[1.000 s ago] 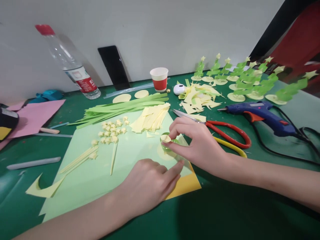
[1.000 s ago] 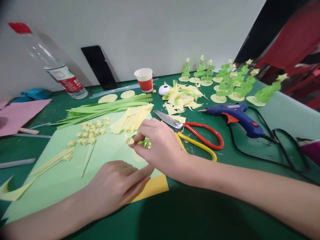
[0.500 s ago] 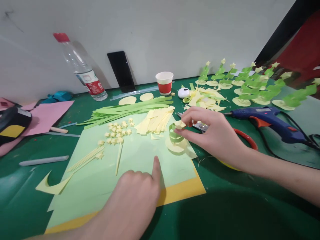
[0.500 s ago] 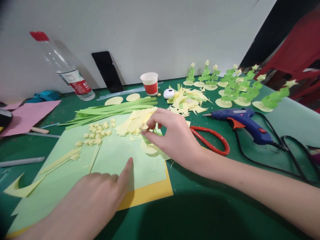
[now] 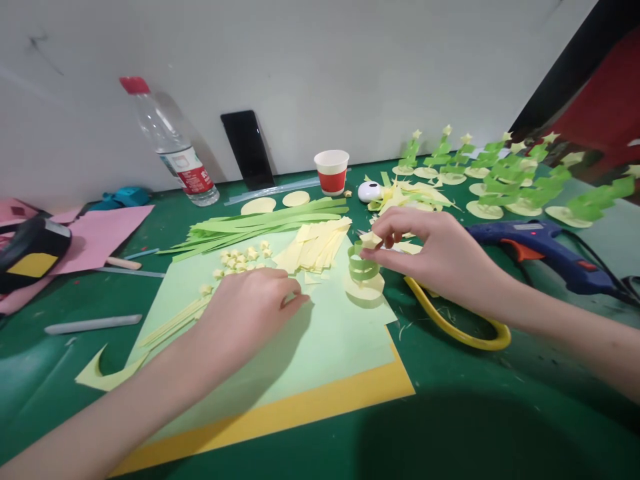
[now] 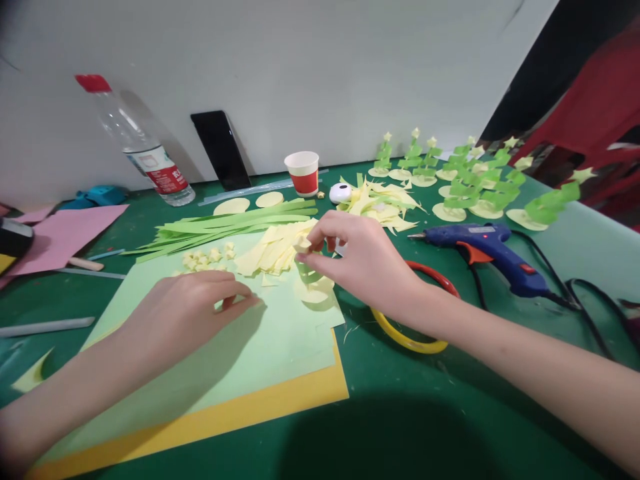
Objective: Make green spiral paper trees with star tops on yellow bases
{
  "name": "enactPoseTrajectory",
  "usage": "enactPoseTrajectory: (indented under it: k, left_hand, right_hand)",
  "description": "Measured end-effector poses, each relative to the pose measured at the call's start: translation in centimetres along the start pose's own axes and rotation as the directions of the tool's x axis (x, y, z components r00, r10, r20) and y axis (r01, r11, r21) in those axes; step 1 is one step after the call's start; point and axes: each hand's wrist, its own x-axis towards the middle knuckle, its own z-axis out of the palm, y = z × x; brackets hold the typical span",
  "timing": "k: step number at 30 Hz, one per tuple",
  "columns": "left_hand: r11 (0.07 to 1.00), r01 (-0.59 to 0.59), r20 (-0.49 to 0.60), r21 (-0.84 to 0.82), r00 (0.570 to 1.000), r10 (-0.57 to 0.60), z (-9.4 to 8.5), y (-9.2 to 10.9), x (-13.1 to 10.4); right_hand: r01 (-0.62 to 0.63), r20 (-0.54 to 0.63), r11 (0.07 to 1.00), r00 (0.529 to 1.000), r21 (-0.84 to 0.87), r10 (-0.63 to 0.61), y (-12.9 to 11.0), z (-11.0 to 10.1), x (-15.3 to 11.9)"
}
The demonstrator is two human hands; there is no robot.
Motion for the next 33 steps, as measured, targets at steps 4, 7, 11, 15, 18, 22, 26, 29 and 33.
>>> enactPoseTrajectory:
  k: [4,7,11,15,18,22,26,29,33]
  left_hand:
    - [1.0,0.017,0.159,0.018,0.987,-0.019,0.0,0.7,-0.1]
    - [0.999,-0.014,0.202,-0.044,0.979,0.022,0.7,0.8,-0.5]
    - [0.99,-0.051,0.274,-0.13,0.958,0.085,1.5,1.1,-1.3]
    - [0.998,-0.004,0.304,-0.063,0.953,0.022,1.5,2.0,-1.7]
    - [0.992,0.123,0.391,0.015,0.913,-0.119,1.4,2.7,-1.4]
    - [0.969,0.209,0.514,-0.13,0.85,-0.114,1.2,2.8,-0.7]
    - [0.939,0.219,0.473,-0.264,0.878,-0.072,1.2,2.6,-0.5]
    - [0.945,0.218,0.448,-0.245,0.89,-0.09,1.4,2.7,-0.7]
    - [0.961,0.225,0.441,-0.163,0.888,-0.133,1.9,2.8,-0.5]
  right_hand:
    - [-0.017,0.003,1.0,1.0,0.006,0.017,0.1,-0.3,0.2]
    - [-0.017,0.002,1.0,1.0,0.004,0.017,0.0,-0.5,0.2]
    - [-0.01,-0.002,1.0,1.0,-0.005,0.01,-0.1,-0.8,0.3]
    - [-0.016,-0.012,1.0,1.0,0.005,0.016,-0.3,-1.0,0.3]
    - [-0.02,-0.025,1.0,0.999,0.003,0.02,-0.4,-1.1,0.3]
    - [-0.043,-0.013,0.999,0.999,0.015,0.043,-0.6,-1.2,0.5]
    - [-0.054,-0.021,0.998,0.998,0.024,0.054,-0.8,-1.5,0.6]
    - [-0.057,-0.02,0.998,0.998,0.036,0.058,-0.8,-1.7,0.6]
    - [-0.06,-0.02,0.998,0.998,0.029,0.061,-0.8,-1.8,0.6]
